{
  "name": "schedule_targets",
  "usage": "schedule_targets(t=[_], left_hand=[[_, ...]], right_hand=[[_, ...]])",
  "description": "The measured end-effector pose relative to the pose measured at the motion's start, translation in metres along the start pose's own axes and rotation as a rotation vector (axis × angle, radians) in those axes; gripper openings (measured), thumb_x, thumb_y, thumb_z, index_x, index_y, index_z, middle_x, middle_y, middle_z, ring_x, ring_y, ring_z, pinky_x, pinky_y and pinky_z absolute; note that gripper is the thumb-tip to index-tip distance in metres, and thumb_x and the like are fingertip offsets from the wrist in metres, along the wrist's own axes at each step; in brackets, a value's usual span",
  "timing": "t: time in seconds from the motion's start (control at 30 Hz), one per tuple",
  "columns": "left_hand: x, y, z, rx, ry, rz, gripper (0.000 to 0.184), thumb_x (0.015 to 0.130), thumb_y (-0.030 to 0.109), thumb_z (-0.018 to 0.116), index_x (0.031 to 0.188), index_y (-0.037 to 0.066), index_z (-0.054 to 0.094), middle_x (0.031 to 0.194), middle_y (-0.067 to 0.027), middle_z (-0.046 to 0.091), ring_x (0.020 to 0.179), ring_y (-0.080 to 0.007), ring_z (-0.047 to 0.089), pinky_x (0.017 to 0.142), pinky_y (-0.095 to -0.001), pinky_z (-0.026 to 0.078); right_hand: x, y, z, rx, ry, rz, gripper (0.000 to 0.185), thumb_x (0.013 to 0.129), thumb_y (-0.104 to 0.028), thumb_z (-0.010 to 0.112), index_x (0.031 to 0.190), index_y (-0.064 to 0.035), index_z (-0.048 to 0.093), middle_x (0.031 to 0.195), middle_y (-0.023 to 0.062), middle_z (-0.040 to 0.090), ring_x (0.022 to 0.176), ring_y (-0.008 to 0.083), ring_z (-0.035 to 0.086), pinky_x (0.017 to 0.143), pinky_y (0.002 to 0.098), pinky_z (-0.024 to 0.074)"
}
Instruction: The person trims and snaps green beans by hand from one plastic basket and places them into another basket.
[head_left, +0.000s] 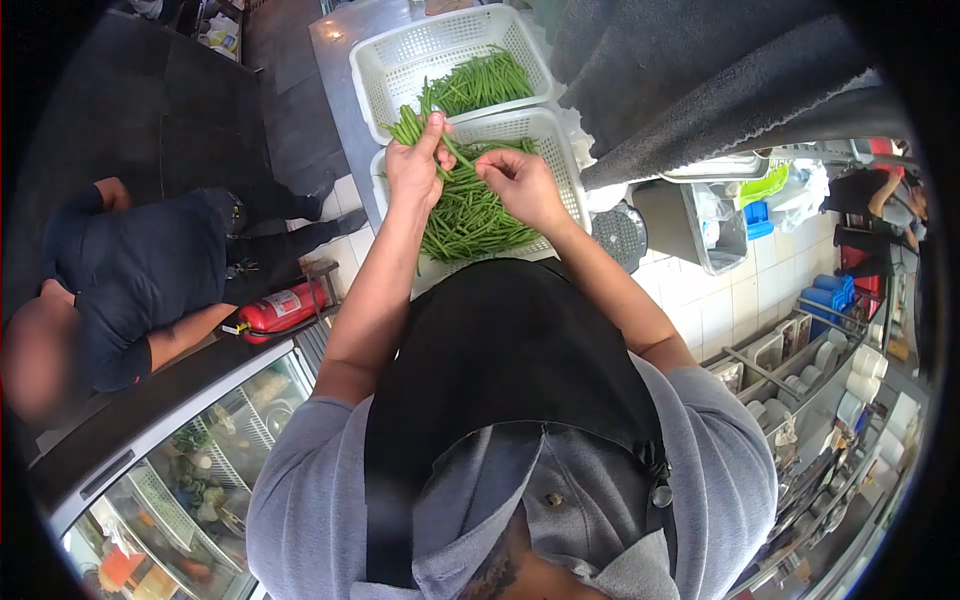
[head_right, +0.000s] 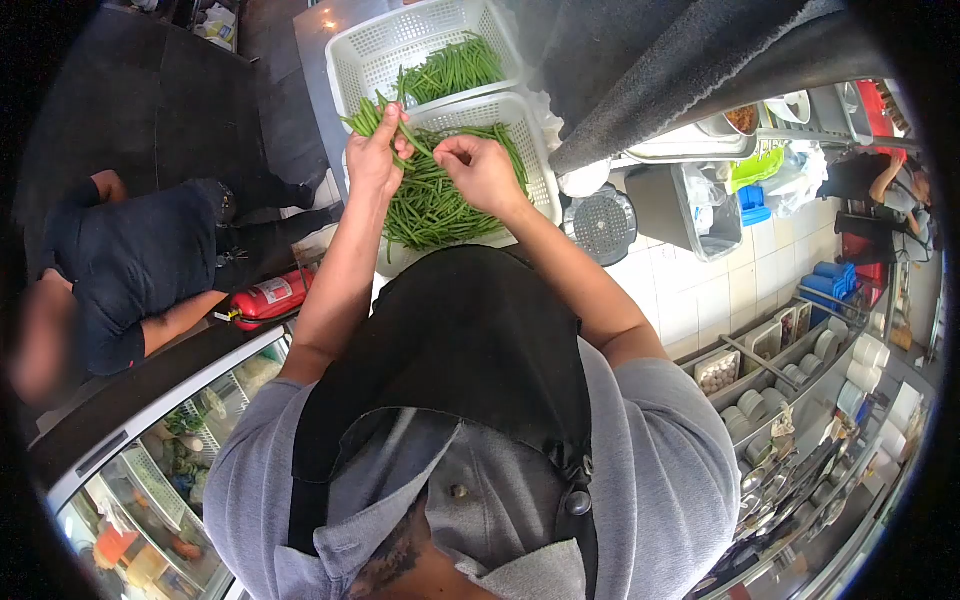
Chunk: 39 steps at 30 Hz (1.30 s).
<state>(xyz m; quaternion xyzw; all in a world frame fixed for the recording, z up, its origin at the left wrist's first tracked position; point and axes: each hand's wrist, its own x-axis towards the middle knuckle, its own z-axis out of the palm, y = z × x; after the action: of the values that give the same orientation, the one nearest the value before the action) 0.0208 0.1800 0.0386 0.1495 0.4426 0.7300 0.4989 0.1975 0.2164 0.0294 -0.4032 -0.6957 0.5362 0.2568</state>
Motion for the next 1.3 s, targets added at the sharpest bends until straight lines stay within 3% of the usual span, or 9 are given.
schedule_targets(t=[0.27,0.43,0.6,0.67,0.7,0.77,1.03,1.23,1.3], left_hand=[[-0.006,0.001,0.006,-0.083,-0.005,0.083,0.018,0.098,0.018,0.071,0.104,0.004,0.061,0.091,-0.0095,0.069,0.056,-0.0121,0.052,0.05,-0.0284,0.045],[-0.017,-0.005,0.01,0.353,-0.166,0.258,0.017,0.099,0.016,0.07,0.104,0.002,0.061,0.091,-0.0095,0.073,0.057,-0.009,0.054,0.052,-0.0261,0.047],[-0.033,-0.011,0.012,0.596,-0.219,0.327,0.02,0.099,0.021,0.07,0.107,0.002,0.066,0.087,-0.0022,0.076,0.057,-0.0048,0.054,0.054,-0.0214,0.046],[-0.03,0.004,0.018,0.55,-0.204,0.276,0.021,0.1,0.021,0.069,0.108,0.002,0.065,0.089,-0.0051,0.076,0.059,-0.0052,0.055,0.055,-0.0213,0.046],[-0.029,0.011,0.016,0.508,-0.185,0.225,0.022,0.101,0.021,0.068,0.108,0.001,0.063,0.09,-0.0079,0.075,0.061,-0.0056,0.056,0.056,-0.0211,0.046],[-0.019,0.015,0.001,0.489,-0.166,0.219,0.025,0.101,0.025,0.067,0.109,0.002,0.064,0.087,-0.0075,0.074,0.061,-0.0072,0.057,0.056,-0.0223,0.047],[-0.014,0.021,-0.029,0.364,-0.077,-0.07,0.03,0.1,0.031,0.069,0.101,0.001,0.069,0.07,-0.0005,0.057,0.051,-0.0106,0.051,0.045,-0.0272,0.044],[-0.014,0.017,-0.046,0.574,-0.078,-0.19,0.029,0.095,0.031,0.075,0.095,0.003,0.071,0.065,0.0023,0.055,0.05,-0.0088,0.048,0.045,-0.0273,0.04],[-0.013,0.016,-0.049,0.916,-0.049,-0.067,0.028,0.093,0.029,0.077,0.098,0.002,0.073,0.068,-0.0018,0.066,0.057,-0.0116,0.059,0.054,-0.0305,0.048]], right_hand=[[0.004,0.007,0.014,0.369,-0.03,0.159,0.019,0.099,-0.017,0.064,0.1,0.0009,0.07,0.075,0.0056,0.067,0.066,0.0102,0.061,0.064,0.0289,0.0511],[0.016,0.016,0.019,0.113,0.165,0.339,0.031,0.099,-0.025,0.061,0.098,0.0047,0.071,0.077,0.0134,0.068,0.068,0.0194,0.063,0.066,0.0367,0.0507],[0.029,0.039,0.013,-0.004,0.046,0.536,0.024,0.092,-0.018,0.063,0.098,0.0039,0.072,0.079,0.0187,0.071,0.069,0.0296,0.067,0.07,0.0407,0.052],[0.03,0.063,0.008,-0.458,-0.232,0.308,0.021,0.085,-0.013,0.062,0.098,0.0,0.073,0.091,0.0191,0.073,0.084,0.036,0.07,0.078,0.0424,0.0546],[0.027,0.071,0.007,-0.459,-0.234,0.308,0.021,0.085,-0.013,0.062,0.098,0.0,0.073,0.091,0.0191,0.073,0.084,0.036,0.07,0.078,0.0424,0.0546],[0.021,0.087,0.007,-0.68,-0.036,-0.036,0.019,0.082,-0.009,0.062,0.097,-0.005,0.074,0.104,0.0183,0.072,0.099,0.0384,0.068,0.085,0.0457,0.0559],[0.048,0.096,0.004,-0.849,-0.13,-0.145,0.016,0.088,-0.014,0.062,0.097,-0.0099,0.075,0.108,0.0126,0.071,0.109,0.0338,0.064,0.094,0.0479,0.0527],[0.051,0.082,0.002,-0.91,-0.221,-0.168,0.016,0.089,-0.023,0.067,0.097,-0.0112,0.075,0.105,0.013,0.071,0.108,0.0338,0.064,0.094,0.0483,0.0518],[0.049,0.076,0.0,-0.848,-0.196,-0.18,0.015,0.089,-0.023,0.068,0.096,-0.0108,0.074,0.102,0.0139,0.072,0.108,0.0343,0.064,0.094,0.0483,0.0514]])
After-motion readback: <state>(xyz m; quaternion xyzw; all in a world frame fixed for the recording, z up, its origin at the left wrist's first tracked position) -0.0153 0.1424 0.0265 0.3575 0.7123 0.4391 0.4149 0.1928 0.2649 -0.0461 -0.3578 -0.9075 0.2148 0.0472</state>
